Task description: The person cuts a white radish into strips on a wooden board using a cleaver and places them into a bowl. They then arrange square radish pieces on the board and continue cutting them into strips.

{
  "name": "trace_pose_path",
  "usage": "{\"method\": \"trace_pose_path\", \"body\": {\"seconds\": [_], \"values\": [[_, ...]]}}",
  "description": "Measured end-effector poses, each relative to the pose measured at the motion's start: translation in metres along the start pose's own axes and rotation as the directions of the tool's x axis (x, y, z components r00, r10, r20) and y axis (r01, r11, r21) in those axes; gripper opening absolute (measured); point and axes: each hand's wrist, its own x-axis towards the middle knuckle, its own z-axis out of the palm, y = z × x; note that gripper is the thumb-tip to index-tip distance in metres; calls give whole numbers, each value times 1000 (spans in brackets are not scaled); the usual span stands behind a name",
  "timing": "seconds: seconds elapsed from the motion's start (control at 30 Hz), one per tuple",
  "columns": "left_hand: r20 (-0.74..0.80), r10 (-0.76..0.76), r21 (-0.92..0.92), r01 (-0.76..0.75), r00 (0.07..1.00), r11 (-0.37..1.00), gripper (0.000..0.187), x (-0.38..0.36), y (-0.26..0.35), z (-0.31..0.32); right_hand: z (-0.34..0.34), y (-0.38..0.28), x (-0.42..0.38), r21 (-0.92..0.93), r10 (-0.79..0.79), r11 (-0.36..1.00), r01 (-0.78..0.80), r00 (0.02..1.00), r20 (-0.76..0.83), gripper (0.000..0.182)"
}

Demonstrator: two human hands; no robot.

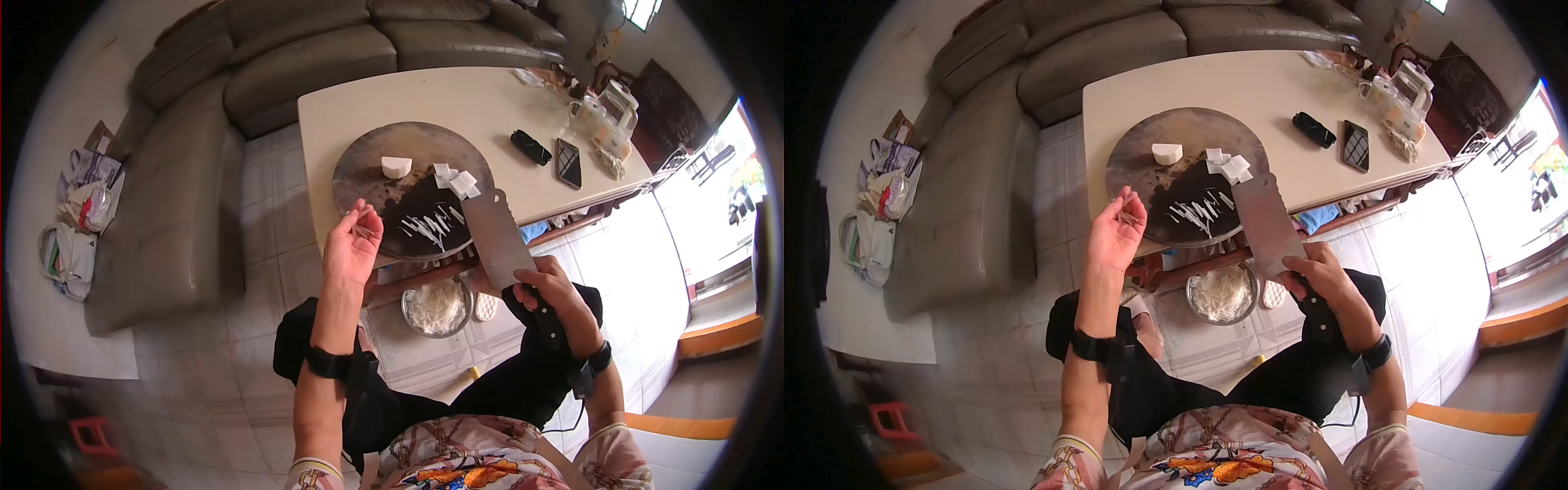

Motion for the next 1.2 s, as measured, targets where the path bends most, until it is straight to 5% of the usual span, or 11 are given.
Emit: {"method": "trace_pose_path", "body": {"seconds": [0.2, 0.27, 0.47, 0.63, 0.93, 1.13, 1.2], "values": [[-135, 231, 32, -229, 964, 973, 18, 12, 7, -22, 26, 3, 21, -16, -67, 997, 69, 989, 135, 24], [-293, 284, 92, -268, 913, 959, 15, 5, 1, -23, 43, 2, 27, -19, -60, 998, 63, 989, 135, 26], [-277, 217, 131, -187, 936, 974, 20, -12, -13, -24, 63, -5, 36, -81, -39, 995, 52, 988, 152, 25], [-118, 82, 143, -64, 990, 988, 23, -21, -15, -15, 51, -4, 45, -1, -109, 994, 110, 987, 118, 24], [-160, 143, 284, -93, 977, 954, 36, -25, -50, 9, 52, -13, 37, -114, -87, 987, 110, 979, 187, 27], [-160, 128, 232, -89, 979, 969, 33, -16, -60, 10, 66, -9, 30, -118, -47, 991, 70, 982, 184, 25], [-132, 75, 160, -54, 988, 986, 30, -10, -62, 10, 69, -12, 27, 72, 95, 992, -106, 984, 148, 24]]}}
